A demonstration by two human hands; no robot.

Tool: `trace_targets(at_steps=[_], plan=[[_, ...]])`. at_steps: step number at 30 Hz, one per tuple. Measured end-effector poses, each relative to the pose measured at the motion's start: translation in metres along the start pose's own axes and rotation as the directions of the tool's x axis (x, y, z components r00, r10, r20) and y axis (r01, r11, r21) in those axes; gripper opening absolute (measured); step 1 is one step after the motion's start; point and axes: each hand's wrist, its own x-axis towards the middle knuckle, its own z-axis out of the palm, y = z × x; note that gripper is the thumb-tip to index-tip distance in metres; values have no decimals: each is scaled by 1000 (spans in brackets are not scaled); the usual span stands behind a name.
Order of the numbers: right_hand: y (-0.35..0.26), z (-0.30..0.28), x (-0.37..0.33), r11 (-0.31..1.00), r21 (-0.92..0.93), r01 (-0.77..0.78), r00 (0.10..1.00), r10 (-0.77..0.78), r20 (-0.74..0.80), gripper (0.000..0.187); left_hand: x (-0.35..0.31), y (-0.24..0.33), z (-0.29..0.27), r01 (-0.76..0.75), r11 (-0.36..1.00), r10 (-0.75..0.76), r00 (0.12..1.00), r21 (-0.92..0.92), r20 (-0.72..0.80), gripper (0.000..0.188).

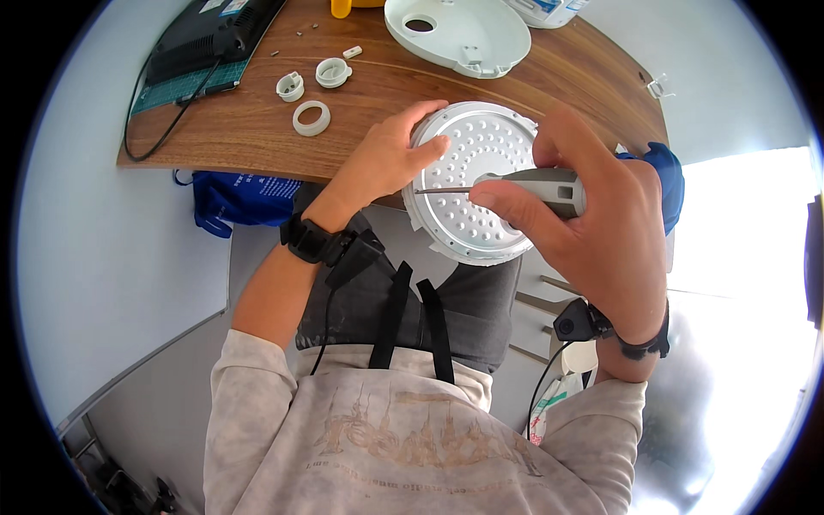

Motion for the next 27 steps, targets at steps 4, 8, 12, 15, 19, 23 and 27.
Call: trace_targets(at_steps=[4, 8, 12, 15, 19, 23, 27], plan=[[1, 6, 3, 998, 42, 36, 999, -35, -42, 29, 1, 5, 1, -2, 1000, 2, 1000, 14, -2, 59], [6, 6, 12, 990, 80, 119, 992, -114, -59, 27, 0, 4, 2, 3, 1000, -3, 1000, -2, 0, 59], [9, 0, 13, 986, 111, 127, 992, -129, 12, 26, 0, 4, 3, -11, 999, 11, 1000, 45, -13, 59], [10, -3, 12, 985, 144, 97, 993, -104, 47, 26, 0, 6, 3, 2, 1000, -2, 1000, 26, -6, 59], [7, -5, 10, 980, 162, 113, 989, -126, 74, 26, -1, 7, 2, 11, 999, -11, 1000, 46, -9, 59], [4, -4, 12, 970, 173, 170, 979, -186, 81, 25, 0, 9, 0, 9, 992, -10, 1000, 124, 10, 58], [-7, 4, 17, 981, 39, 188, 980, -190, 52, 25, -3, 13, -1, 6, 996, -7, 1000, 84, 9, 58]])
